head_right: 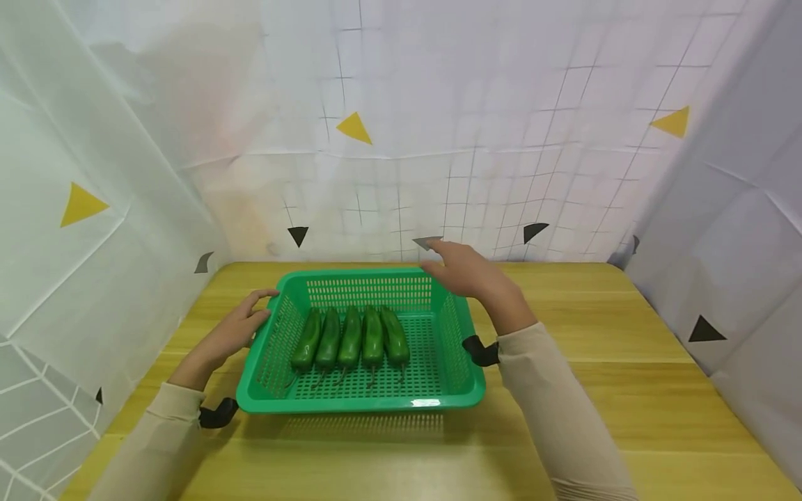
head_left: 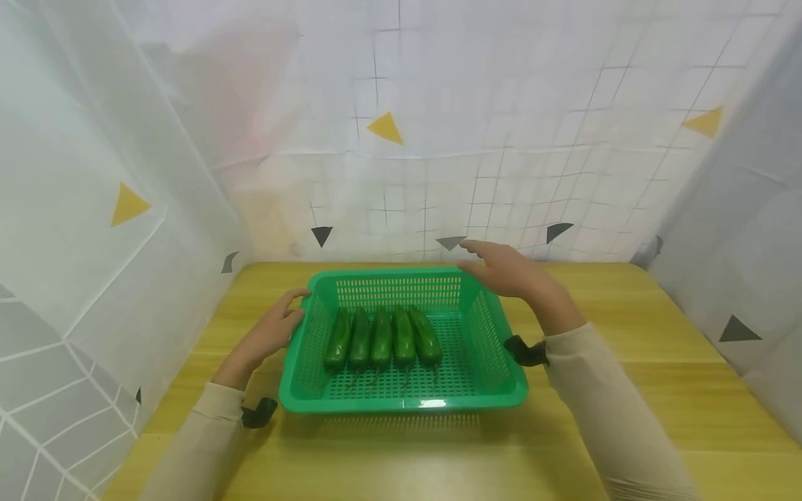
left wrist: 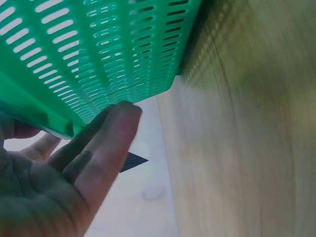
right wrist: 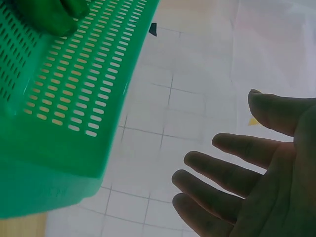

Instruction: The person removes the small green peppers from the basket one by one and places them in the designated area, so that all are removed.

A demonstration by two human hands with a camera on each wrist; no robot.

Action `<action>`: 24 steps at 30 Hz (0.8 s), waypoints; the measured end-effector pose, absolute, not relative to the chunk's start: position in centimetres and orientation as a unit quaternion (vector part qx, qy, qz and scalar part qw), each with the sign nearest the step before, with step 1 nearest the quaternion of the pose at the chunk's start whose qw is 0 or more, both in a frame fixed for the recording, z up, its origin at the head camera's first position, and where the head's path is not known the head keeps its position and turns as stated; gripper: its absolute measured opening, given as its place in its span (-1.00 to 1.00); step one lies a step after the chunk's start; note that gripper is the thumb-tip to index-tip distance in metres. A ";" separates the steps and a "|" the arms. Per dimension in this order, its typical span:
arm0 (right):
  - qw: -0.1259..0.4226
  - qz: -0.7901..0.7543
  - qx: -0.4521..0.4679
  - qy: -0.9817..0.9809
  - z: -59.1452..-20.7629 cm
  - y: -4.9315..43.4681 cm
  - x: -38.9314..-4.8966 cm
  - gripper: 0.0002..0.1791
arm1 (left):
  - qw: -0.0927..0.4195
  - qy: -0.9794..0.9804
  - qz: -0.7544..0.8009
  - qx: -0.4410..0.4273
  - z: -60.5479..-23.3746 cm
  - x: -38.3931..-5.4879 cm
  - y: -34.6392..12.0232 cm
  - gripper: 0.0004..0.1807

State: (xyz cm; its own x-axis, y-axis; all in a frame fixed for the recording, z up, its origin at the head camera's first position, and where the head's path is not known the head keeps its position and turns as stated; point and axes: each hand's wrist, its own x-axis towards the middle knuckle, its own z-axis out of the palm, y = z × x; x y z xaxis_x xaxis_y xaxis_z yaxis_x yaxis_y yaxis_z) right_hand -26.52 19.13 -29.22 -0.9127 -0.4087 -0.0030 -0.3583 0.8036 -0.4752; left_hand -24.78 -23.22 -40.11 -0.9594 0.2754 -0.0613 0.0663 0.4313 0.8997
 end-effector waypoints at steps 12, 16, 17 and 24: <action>0.072 -0.250 -0.224 0.939 -30.0 17.7 -27.4 -0.34 | 0.134 0.793 0.591 0.065 -40.9 -25.2 -23.3 -0.41; 0.072 -0.252 -0.232 0.937 -30.2 17.3 -27.7 -0.34 | 0.143 0.783 0.603 0.058 -41.1 -25.2 -23.1 -0.41; 0.071 -0.251 -0.234 0.937 -30.3 17.2 -27.8 -0.34 | 0.145 0.781 0.605 0.058 -41.1 -25.2 -23.1 -0.41; 0.075 -0.245 -0.245 0.935 -30.9 16.5 -28.4 -0.35 | 0.161 0.757 0.630 0.059 -40.9 -25.0 -23.0 -0.34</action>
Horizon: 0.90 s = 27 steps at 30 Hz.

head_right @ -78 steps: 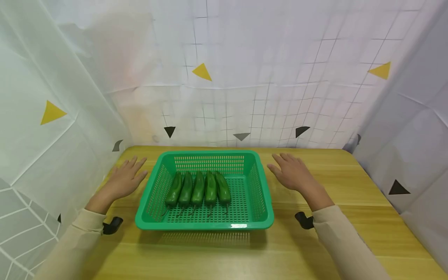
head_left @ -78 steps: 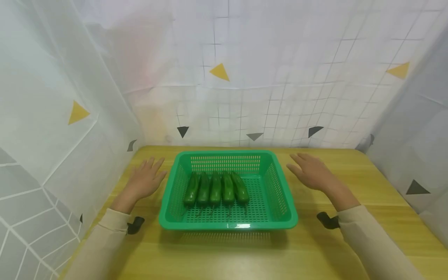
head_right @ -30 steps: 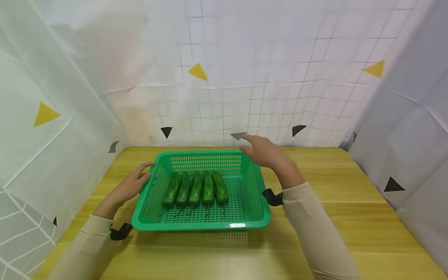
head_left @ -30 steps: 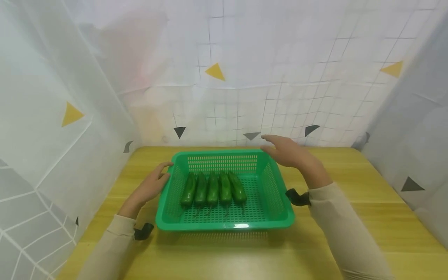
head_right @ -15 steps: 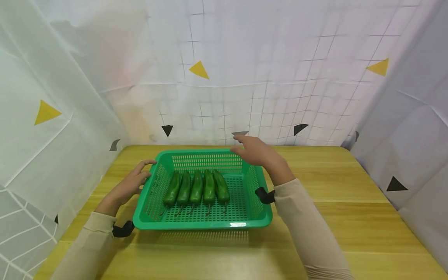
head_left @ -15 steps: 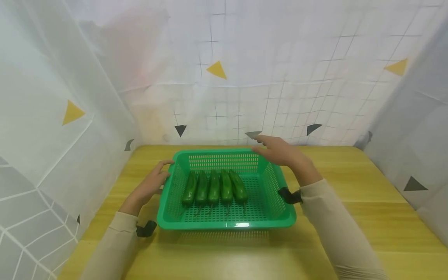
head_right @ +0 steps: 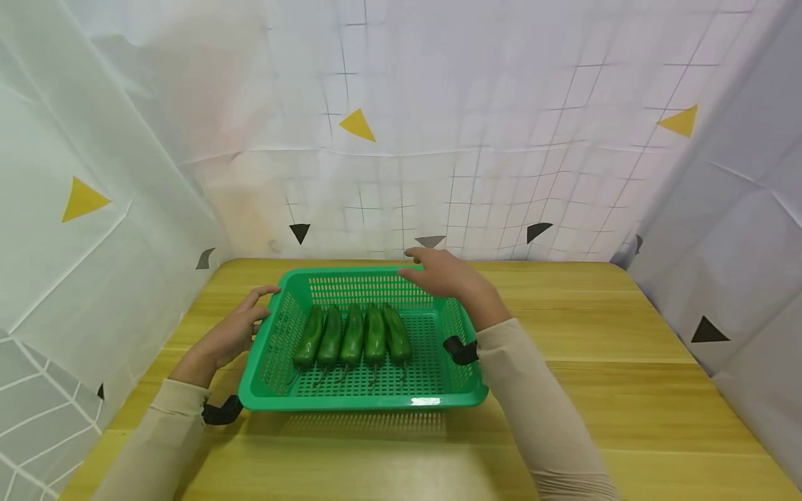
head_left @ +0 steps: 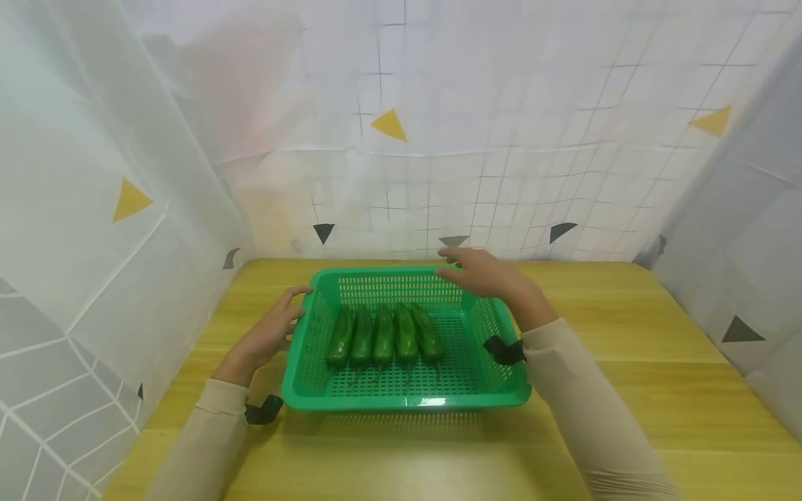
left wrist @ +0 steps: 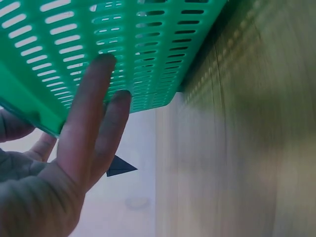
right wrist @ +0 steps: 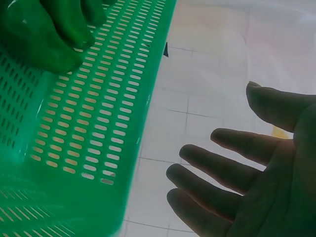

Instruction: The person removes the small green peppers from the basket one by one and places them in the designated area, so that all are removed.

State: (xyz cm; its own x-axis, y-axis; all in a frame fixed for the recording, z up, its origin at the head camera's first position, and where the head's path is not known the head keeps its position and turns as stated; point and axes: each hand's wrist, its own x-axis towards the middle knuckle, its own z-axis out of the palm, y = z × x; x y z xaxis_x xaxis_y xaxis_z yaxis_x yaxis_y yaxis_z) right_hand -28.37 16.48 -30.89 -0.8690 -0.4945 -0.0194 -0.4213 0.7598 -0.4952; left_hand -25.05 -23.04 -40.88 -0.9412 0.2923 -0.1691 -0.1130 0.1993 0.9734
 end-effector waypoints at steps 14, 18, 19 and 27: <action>0.125 -0.236 -0.237 0.934 -32.0 14.6 -29.7 -0.39 | 0.176 0.741 0.645 0.070 -40.8 -24.5 -23.8 -0.36; 0.136 -0.233 -0.233 0.934 -32.5 13.8 -30.3 -0.43 | 0.176 0.738 0.647 0.070 -40.8 -24.2 -24.4 -0.35; 0.135 -0.235 -0.228 0.935 -32.5 13.8 -30.4 -0.45 | 0.179 0.737 0.648 0.073 -40.8 -24.3 -24.4 -0.35; 0.187 -0.231 -0.202 0.933 -33.7 14.1 -31.2 -0.55 | 0.184 0.729 0.653 0.088 -40.9 -25.0 -23.5 -0.37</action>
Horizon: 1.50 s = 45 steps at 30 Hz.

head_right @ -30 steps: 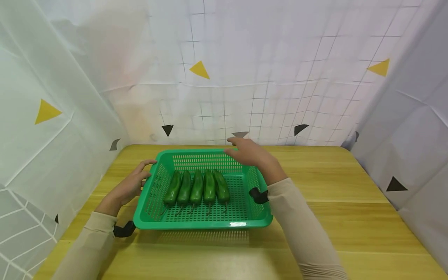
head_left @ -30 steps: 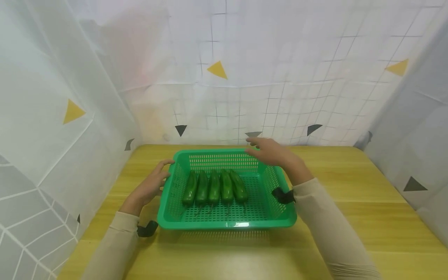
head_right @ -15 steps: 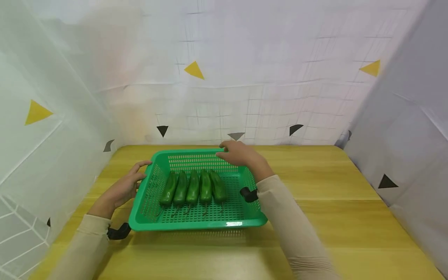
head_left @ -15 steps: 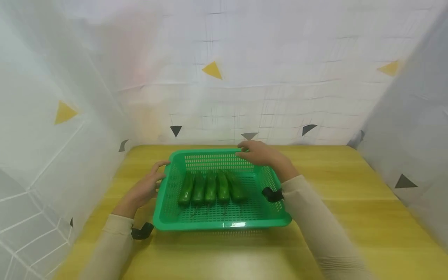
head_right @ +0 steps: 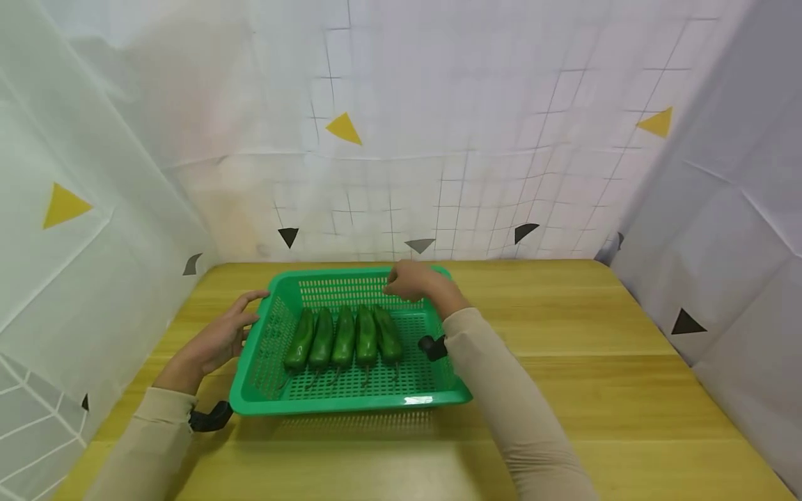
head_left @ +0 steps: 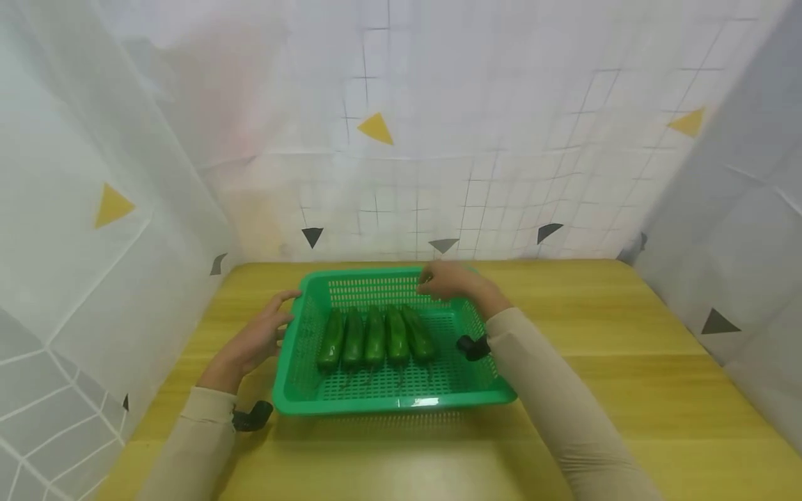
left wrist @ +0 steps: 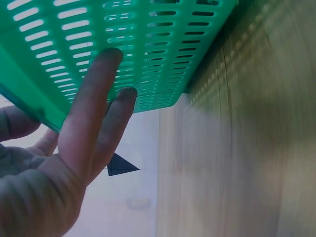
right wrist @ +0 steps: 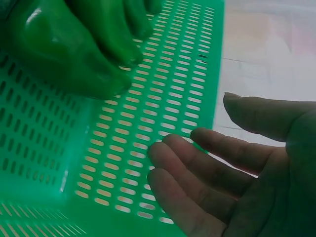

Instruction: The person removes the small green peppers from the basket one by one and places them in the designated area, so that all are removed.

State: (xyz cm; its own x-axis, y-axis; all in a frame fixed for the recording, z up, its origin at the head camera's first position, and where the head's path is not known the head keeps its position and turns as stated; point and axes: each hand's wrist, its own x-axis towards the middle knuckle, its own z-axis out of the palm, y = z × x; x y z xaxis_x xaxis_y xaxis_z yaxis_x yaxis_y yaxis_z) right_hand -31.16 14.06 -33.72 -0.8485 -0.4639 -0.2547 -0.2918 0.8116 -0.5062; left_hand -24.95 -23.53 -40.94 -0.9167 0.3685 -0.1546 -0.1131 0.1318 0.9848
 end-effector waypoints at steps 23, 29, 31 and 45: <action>0.277 -0.307 -0.118 0.903 -37.7 14.1 -32.7 -0.61 | 0.192 0.717 0.666 0.079 -41.3 -25.5 -22.7 -0.35; 0.291 -0.309 -0.098 0.900 -38.6 13.5 -32.9 -0.67 | 0.188 0.726 0.656 0.083 -41.0 -25.2 -22.8 -0.33; 0.293 -0.304 -0.099 0.901 -38.9 13.3 -32.9 -0.69 | 0.188 0.727 0.655 0.083 -41.0 -25.2 -23.0 -0.33; 0.317 -0.327 -0.076 0.887 -39.7 12.8 -32.1 -0.62 | 0.189 0.730 0.652 0.083 -40.9 -24.9 -23.3 -0.36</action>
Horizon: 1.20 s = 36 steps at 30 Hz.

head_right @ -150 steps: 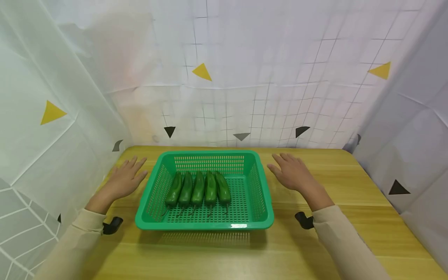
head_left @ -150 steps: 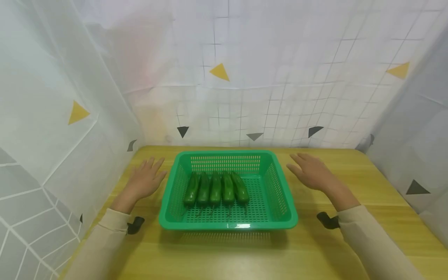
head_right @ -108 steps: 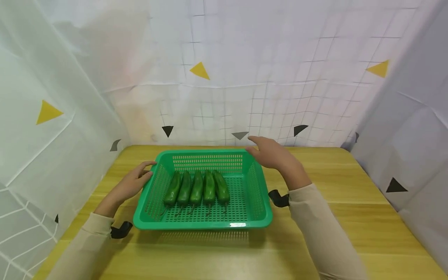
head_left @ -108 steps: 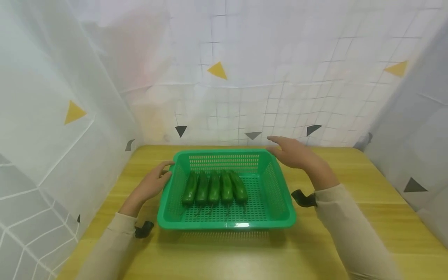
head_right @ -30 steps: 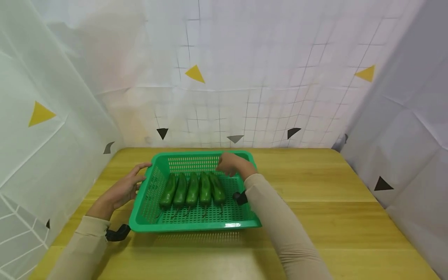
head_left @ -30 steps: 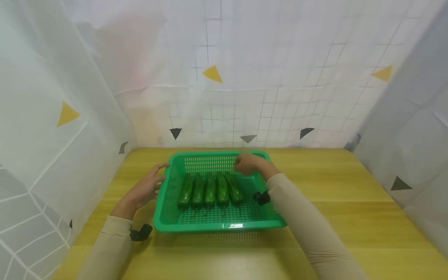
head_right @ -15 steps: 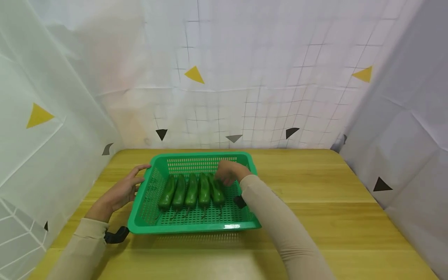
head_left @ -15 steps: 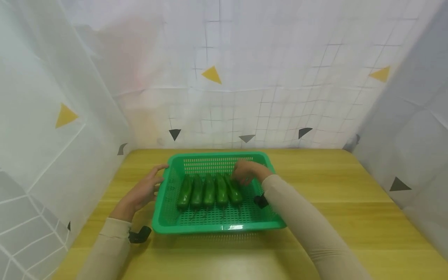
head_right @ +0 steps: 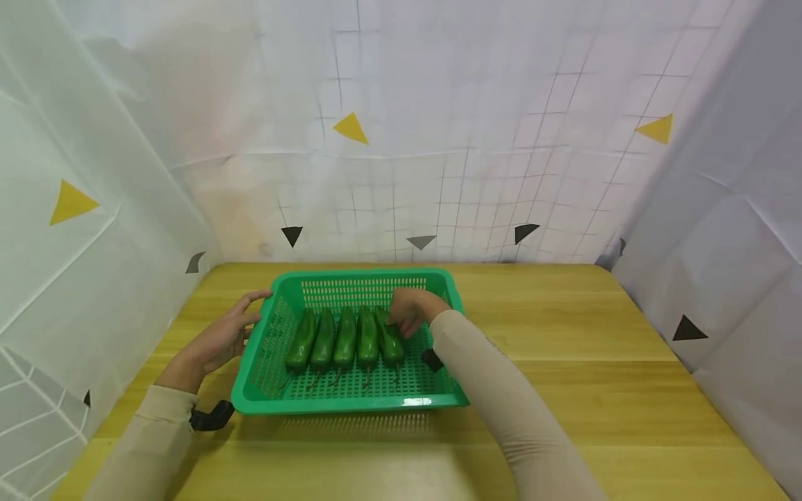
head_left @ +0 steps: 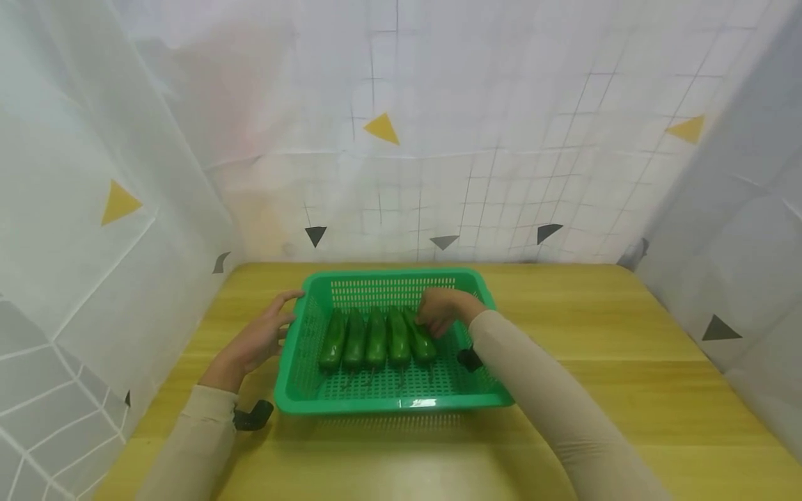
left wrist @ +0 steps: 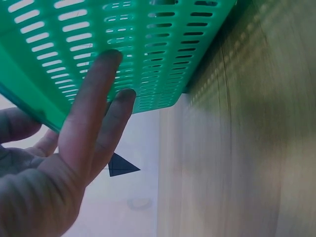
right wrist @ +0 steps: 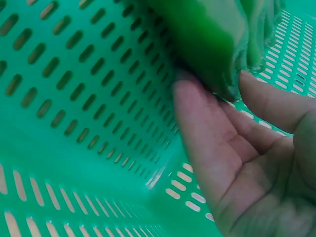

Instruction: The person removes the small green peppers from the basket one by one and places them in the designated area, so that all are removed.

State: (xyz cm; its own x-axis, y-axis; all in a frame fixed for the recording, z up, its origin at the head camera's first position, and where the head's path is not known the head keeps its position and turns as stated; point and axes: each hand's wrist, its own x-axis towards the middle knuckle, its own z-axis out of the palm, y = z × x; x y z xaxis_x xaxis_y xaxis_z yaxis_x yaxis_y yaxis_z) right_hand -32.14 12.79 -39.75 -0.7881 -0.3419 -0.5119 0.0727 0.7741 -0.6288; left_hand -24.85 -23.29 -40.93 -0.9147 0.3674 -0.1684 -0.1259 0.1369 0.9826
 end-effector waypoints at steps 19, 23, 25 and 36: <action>0.309 -0.343 -0.113 0.879 -38.9 13.7 -32.8 -0.52 | 0.185 0.729 0.654 0.084 -40.9 -25.0 -23.2 -0.35; 0.311 -0.374 -0.114 0.866 -38.5 14.0 -32.8 -0.52 | 0.188 0.728 0.654 0.084 -40.9 -25.0 -23.2 -0.35; 0.309 -0.382 -0.119 0.863 -38.4 14.2 -32.8 -0.52 | 0.188 0.727 0.655 0.085 -41.0 -25.0 -23.2 -0.35; 0.301 -0.405 -0.133 0.853 -37.4 15.8 -33.0 -0.42 | 0.184 0.729 0.654 0.083 -40.9 -24.9 -23.1 -0.35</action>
